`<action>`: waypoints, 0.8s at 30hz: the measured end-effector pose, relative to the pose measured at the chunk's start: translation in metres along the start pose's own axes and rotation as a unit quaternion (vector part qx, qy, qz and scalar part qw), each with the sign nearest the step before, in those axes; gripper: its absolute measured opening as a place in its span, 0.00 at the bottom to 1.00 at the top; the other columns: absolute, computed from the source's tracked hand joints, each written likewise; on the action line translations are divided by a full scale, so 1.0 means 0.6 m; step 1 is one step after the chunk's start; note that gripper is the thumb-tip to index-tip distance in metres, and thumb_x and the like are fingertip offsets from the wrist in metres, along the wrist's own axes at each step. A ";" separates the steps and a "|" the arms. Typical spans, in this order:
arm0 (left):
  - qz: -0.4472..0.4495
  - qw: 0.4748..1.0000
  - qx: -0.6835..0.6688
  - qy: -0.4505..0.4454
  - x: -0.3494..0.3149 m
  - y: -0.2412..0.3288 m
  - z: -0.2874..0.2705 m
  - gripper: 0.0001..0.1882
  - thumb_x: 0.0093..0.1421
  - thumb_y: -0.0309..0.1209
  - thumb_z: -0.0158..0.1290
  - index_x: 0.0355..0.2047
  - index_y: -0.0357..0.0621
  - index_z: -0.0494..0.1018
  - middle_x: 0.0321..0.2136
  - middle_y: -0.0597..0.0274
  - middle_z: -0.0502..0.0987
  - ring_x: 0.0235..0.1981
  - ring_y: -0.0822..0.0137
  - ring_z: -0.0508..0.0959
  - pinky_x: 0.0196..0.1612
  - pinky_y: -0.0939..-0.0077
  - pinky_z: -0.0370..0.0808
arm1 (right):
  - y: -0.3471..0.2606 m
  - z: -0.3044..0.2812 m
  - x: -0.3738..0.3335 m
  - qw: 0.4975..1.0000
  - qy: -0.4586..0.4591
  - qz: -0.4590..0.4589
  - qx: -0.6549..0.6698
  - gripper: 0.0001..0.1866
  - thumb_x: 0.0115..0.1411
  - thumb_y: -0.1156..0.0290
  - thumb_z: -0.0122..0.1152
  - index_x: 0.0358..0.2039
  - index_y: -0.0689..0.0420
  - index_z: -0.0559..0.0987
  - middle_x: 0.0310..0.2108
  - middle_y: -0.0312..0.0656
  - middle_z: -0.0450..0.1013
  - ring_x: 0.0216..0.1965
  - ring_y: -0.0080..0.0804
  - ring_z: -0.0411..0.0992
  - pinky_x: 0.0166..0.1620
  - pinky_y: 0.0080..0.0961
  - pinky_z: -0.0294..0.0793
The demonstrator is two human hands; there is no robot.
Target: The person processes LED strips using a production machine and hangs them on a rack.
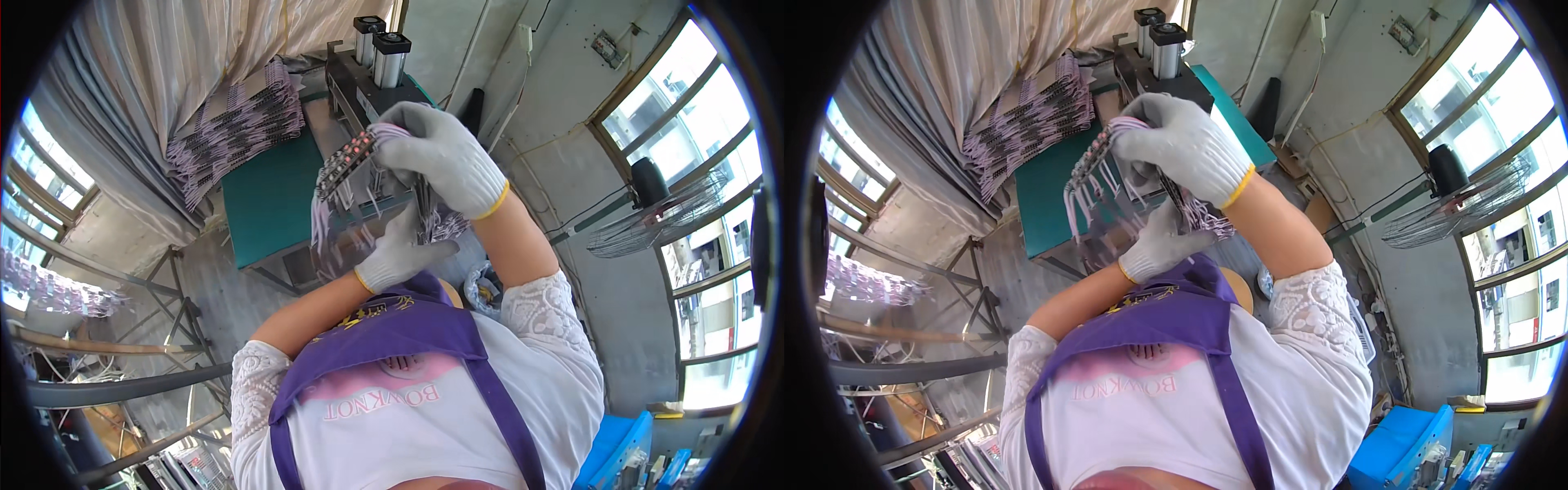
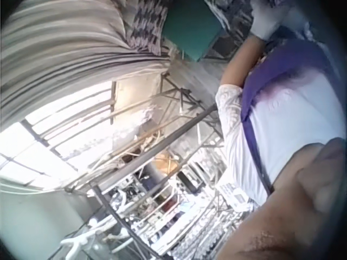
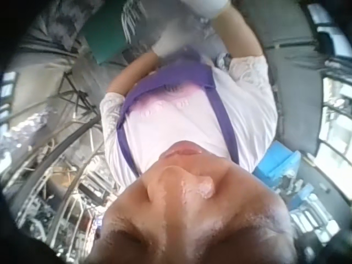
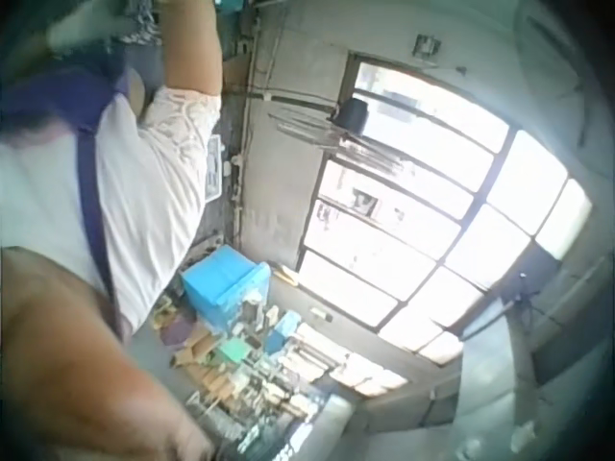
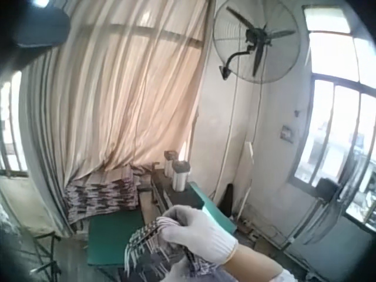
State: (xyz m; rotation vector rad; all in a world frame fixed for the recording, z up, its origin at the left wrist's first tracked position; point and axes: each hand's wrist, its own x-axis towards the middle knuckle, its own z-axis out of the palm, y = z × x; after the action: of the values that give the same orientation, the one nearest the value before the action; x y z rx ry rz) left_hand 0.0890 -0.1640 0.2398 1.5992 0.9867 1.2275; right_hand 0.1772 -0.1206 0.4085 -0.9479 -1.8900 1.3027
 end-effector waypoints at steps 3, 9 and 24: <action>-0.075 0.982 -0.130 0.115 -0.042 0.036 -0.032 0.18 0.62 0.30 0.55 0.51 0.36 0.72 0.41 0.58 0.79 0.44 0.71 0.78 0.49 0.71 0.75 | -0.032 0.071 0.048 0.994 -0.081 -0.030 0.062 0.18 0.51 0.66 0.63 0.37 0.67 0.76 0.24 0.36 0.71 0.27 0.24 0.73 0.35 0.23 0.74; -0.012 0.896 -0.397 0.197 -0.129 0.082 -0.138 0.12 0.71 0.34 0.45 0.40 0.37 0.71 0.33 0.59 0.78 0.36 0.68 0.78 0.43 0.73 0.74 | -0.094 0.204 0.127 0.949 -0.237 -0.206 -0.024 0.28 0.61 0.54 0.60 0.50 0.68 0.75 0.40 0.43 0.77 0.42 0.27 0.75 0.48 0.24 0.73; 0.207 0.780 -0.458 0.373 -0.296 0.189 -0.455 0.16 0.68 0.39 0.50 0.42 0.36 0.74 0.35 0.52 0.81 0.48 0.48 0.79 0.58 0.45 0.73 | 0.038 0.397 0.131 0.754 -0.647 -0.081 0.084 0.11 0.65 0.67 0.58 0.40 0.62 0.79 0.30 0.29 0.73 0.34 0.15 0.68 0.39 0.19 0.70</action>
State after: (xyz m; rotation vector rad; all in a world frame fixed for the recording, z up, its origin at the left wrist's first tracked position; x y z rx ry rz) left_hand -0.2042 -0.3201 0.3335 0.5118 0.2853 2.2831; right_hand -0.0561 -0.1638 0.3244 0.4679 -2.5768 2.2396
